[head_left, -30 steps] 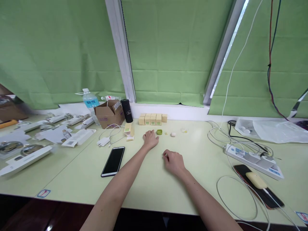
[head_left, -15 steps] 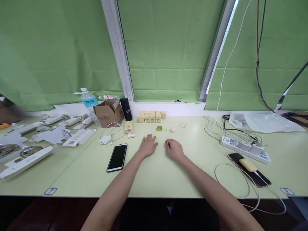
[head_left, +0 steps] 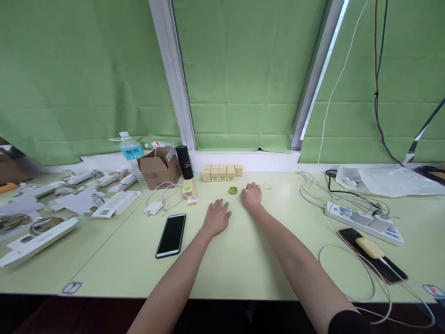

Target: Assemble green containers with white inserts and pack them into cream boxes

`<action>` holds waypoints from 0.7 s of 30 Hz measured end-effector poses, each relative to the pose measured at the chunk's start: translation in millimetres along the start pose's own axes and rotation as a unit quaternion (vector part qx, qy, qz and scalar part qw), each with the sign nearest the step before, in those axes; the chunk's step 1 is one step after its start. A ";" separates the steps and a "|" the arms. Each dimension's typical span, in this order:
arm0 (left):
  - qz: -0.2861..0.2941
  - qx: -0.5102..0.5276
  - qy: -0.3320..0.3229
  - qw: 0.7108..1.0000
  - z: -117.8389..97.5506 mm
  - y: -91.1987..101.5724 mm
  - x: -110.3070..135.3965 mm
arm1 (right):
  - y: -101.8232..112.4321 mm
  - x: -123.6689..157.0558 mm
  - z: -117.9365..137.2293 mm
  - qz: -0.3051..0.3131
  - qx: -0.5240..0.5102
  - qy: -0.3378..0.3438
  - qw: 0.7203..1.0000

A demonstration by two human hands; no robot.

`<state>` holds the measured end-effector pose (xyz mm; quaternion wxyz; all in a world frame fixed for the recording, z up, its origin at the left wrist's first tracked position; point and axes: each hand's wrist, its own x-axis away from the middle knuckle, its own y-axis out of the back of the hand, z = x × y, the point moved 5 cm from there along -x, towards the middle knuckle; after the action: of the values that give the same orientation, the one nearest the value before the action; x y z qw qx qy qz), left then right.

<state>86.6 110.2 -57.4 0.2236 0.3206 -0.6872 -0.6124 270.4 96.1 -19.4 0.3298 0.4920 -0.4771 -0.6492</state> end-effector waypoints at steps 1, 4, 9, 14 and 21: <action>-0.003 0.001 0.001 1.000 0.6 -1.0 -0.5 | -1.0 -0.2 0.1 -0.003 -0.001 0.000 1.000; -0.013 0.002 -0.001 1.000 2.8 -2.0 -1.2 | 0.6 2.7 -0.5 -0.017 -0.008 -0.003 1.000; -0.048 0.020 0.001 0.999 5.6 6.6 -5.7 | 9.8 32.3 -5.3 -0.047 -0.032 -0.029 0.998; -0.051 0.068 0.092 0.992 10.4 15.4 -34.2 | 3.7 80.5 -10.2 -0.022 -0.132 -0.012 0.991; -0.047 0.096 0.162 0.981 0.2 22.2 -93.3 | 3.1 86.9 -13.3 -0.051 -0.295 0.056 0.953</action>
<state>147.5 177.9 -27.5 0.2712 0.4675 -0.6819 -0.4929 257.1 13.1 -45.5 0.4525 0.4324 -0.2193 -0.7484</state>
